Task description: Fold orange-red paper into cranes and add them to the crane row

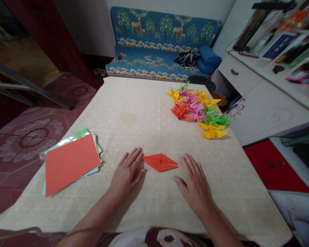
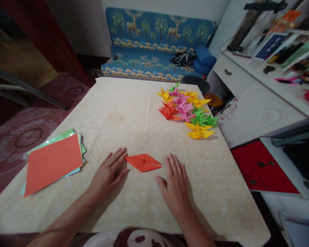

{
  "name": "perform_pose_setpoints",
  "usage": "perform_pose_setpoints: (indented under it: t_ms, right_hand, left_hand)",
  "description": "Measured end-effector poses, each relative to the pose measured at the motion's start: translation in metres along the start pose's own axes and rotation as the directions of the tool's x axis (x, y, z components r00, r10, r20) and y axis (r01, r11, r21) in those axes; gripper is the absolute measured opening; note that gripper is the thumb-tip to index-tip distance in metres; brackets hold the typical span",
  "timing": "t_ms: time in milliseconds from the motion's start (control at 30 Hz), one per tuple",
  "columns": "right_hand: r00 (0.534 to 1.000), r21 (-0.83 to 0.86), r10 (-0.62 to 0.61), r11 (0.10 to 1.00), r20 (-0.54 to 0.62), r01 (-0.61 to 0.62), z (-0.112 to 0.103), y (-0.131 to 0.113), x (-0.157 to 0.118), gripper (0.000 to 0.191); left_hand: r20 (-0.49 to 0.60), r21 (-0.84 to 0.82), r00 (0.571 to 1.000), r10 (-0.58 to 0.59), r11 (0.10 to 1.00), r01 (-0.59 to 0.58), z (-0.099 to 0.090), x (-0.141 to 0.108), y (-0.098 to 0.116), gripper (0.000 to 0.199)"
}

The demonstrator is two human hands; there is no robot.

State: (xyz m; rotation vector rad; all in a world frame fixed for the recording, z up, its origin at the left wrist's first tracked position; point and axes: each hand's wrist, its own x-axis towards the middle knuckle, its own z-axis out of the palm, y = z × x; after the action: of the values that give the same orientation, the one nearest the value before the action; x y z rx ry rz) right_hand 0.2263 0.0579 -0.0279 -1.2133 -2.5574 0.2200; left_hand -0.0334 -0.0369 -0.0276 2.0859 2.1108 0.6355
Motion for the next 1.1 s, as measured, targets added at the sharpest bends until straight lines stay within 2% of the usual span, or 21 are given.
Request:
perform_pose_setpoints:
  t_ms: [67, 167, 233, 300, 367, 433, 667, 967, 1100]
  right_hand:
    - [0.997, 0.090, -0.013, 0.996, -0.070, 0.020, 0.003, -0.006, 0.007, 0.057]
    - [0.986, 0.219, -0.089, 0.968, -0.139, 0.119, 0.005, -0.018, 0.018, 0.039]
    - [0.980, 0.273, -0.119, 0.949, -0.159, 0.159, 0.005, -0.025, 0.025, 0.032]
    - [0.978, 0.297, -0.131, 0.939, -0.161, 0.175, 0.003, -0.030, 0.031, 0.031]
    - [0.976, 0.302, -0.140, 0.935, -0.165, 0.186, 0.002, -0.033, 0.036, 0.030]
    - [0.974, 0.307, -0.148, 0.931, -0.173, 0.196, 0.001, -0.033, 0.039, 0.027]
    - [0.972, 0.353, -0.132, 0.915, -0.194, 0.195, 0.006, -0.029, 0.043, 0.016]
    - [0.965, 0.324, -0.142, 0.922, -0.220, 0.210, 0.005, -0.035, 0.045, 0.010]
    - [0.971, 0.294, -0.154, 0.934, -0.185, 0.204, 0.006, -0.041, 0.044, 0.008]
  left_hand:
    - [-0.080, -0.117, 0.997, -0.024, 0.993, 0.015, 0.001, 0.000, 0.000, 0.047]
    - [-0.200, -0.281, 0.978, -0.059, 0.960, 0.001, -0.001, 0.000, 0.003, 0.044]
    - [-0.258, -0.324, 0.966, -0.004, 0.942, -0.083, -0.002, 0.004, 0.009, 0.041]
    - [-0.289, -0.324, 0.948, 0.131, 0.919, -0.225, -0.002, 0.011, 0.016, 0.037]
    - [-0.268, -0.328, 0.936, 0.227, 0.892, -0.311, 0.001, 0.022, 0.020, 0.034]
    - [-0.226, -0.358, 0.941, 0.251, 0.877, -0.320, 0.004, 0.032, 0.021, 0.032]
    - [-0.133, -0.525, 0.980, 0.147, 0.828, -0.196, 0.012, 0.046, 0.013, 0.019]
    - [-0.112, -0.502, 0.985, 0.131, 0.848, -0.170, 0.016, 0.051, 0.016, 0.010]
    - [-0.091, -0.488, 0.988, 0.128, 0.859, -0.156, 0.014, 0.051, 0.017, 0.008]
